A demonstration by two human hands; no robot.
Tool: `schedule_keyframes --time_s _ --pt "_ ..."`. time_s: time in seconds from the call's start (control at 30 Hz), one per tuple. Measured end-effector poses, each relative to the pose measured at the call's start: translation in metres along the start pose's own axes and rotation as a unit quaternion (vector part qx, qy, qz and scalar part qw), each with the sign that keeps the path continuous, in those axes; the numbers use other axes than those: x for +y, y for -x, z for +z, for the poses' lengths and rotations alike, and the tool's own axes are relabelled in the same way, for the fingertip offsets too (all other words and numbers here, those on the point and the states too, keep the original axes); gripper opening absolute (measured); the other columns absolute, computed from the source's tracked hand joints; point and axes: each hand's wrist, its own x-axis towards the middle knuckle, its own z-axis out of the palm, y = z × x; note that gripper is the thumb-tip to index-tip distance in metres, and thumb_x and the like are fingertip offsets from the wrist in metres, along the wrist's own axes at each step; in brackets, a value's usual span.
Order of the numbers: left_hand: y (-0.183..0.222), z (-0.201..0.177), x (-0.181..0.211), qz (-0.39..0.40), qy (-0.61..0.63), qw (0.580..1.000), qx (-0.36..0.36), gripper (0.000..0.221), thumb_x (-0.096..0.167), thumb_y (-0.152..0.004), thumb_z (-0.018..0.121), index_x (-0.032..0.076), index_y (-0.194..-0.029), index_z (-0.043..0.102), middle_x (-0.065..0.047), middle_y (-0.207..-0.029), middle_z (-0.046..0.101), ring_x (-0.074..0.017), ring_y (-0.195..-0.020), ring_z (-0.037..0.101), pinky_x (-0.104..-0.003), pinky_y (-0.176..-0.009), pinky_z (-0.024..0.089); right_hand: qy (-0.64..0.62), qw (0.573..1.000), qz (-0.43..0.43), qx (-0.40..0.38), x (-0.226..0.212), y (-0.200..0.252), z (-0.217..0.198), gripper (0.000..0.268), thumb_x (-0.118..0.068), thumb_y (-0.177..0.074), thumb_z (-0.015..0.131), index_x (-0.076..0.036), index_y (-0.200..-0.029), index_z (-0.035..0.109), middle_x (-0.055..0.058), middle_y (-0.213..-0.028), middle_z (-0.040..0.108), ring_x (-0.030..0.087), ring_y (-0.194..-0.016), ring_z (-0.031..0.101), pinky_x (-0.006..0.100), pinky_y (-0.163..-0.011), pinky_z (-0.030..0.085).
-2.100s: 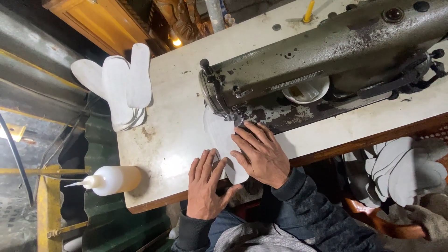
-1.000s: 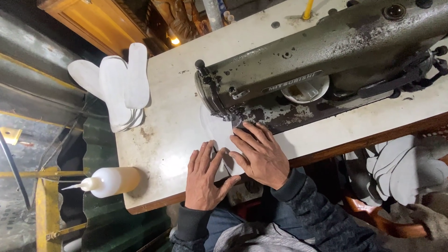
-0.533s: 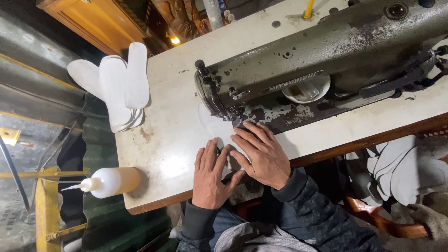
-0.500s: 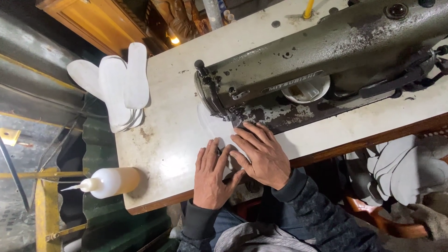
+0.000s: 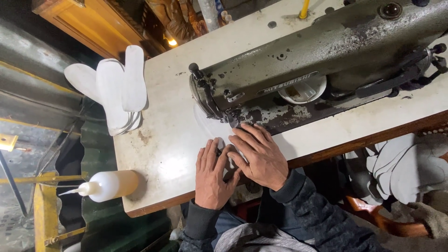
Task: A person uses an industrial sewing machine to stitch together layers of shoe insoles, occasionally applying liquid from a squeeze bottle.
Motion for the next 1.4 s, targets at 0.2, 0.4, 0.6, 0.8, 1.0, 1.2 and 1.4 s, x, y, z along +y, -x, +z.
schedule_keyframes --time_s 0.2,0.4,0.6,0.8,1.0,1.2,1.4 --pt "-0.003 -0.002 -0.003 0.003 -0.007 1.000 -0.006 0.060 0.037 -0.099 0.064 0.011 -0.151 0.048 -0.019 -0.163 0.035 -0.0384 -0.154 0.031 -0.057 -0.125 0.024 0.001 1.000 -0.005 0.016 -0.002 -0.003 -0.004 0.042 -0.034 -0.109 0.057 -0.004 -0.135 0.068 0.013 -0.145 0.062 0.034 -0.143 0.049 0.054 -0.122 0.042" --pt "-0.005 -0.007 -0.005 -0.004 0.007 1.000 -0.015 0.063 0.032 -0.095 0.067 0.014 -0.152 0.047 -0.019 -0.164 0.033 -0.0399 -0.153 0.030 -0.058 -0.123 0.025 -0.020 1.000 0.010 -0.001 0.001 0.005 0.006 0.046 -0.037 -0.111 0.053 -0.003 -0.141 0.061 0.014 -0.150 0.056 0.034 -0.149 0.042 0.054 -0.128 0.037" --pt "-0.004 -0.003 -0.009 -0.013 -0.022 1.000 -0.011 0.064 0.036 -0.093 0.065 0.016 -0.151 0.048 -0.017 -0.164 0.035 -0.0379 -0.153 0.031 -0.056 -0.121 0.027 -0.081 0.995 0.043 -0.038 0.003 0.009 0.007 0.050 -0.040 -0.113 0.045 -0.008 -0.151 0.052 0.012 -0.160 0.044 0.035 -0.156 0.030 0.057 -0.132 0.029" --pt "-0.004 -0.003 -0.012 -0.020 -0.034 0.999 0.001 0.062 0.034 -0.090 0.065 0.017 -0.148 0.052 -0.015 -0.162 0.040 -0.0362 -0.152 0.034 -0.053 -0.121 0.027 -0.053 0.998 0.027 -0.016 -0.001 0.004 -0.003 0.047 -0.038 -0.114 0.045 -0.005 -0.145 0.057 0.014 -0.154 0.052 0.035 -0.151 0.039 0.055 -0.129 0.034" --pt "-0.005 -0.002 -0.019 -0.017 -0.055 0.998 -0.008 0.064 0.038 -0.091 0.063 0.017 -0.150 0.050 -0.018 -0.163 0.039 -0.0353 -0.152 0.035 -0.056 -0.123 0.026 -0.094 0.993 0.049 -0.046 0.003 0.010 0.007 0.052 -0.042 -0.114 0.040 -0.004 -0.147 0.056 0.015 -0.157 0.048 0.037 -0.155 0.032 0.057 -0.131 0.027" --pt "-0.008 0.017 -0.041 0.058 -0.051 0.991 0.113 0.054 0.027 -0.084 0.068 0.010 -0.135 0.067 -0.022 -0.148 0.060 -0.0350 -0.138 0.058 -0.048 -0.109 0.047 -0.125 0.988 0.058 -0.072 0.004 0.015 0.007 0.060 -0.046 -0.114 0.029 -0.005 -0.152 0.050 0.015 -0.163 0.042 0.038 -0.160 0.026 0.059 -0.135 0.022" --pt "-0.008 0.027 -0.047 0.010 -0.064 0.994 0.086 0.056 0.027 -0.081 0.068 0.018 -0.136 0.066 -0.014 -0.154 0.057 -0.0297 -0.142 0.054 -0.050 -0.115 0.041 -0.061 0.998 0.024 0.009 0.000 0.004 -0.006 0.049 -0.041 -0.112 0.047 0.001 -0.125 0.069 0.020 -0.139 0.067 0.041 -0.141 0.053 0.058 -0.124 0.033"
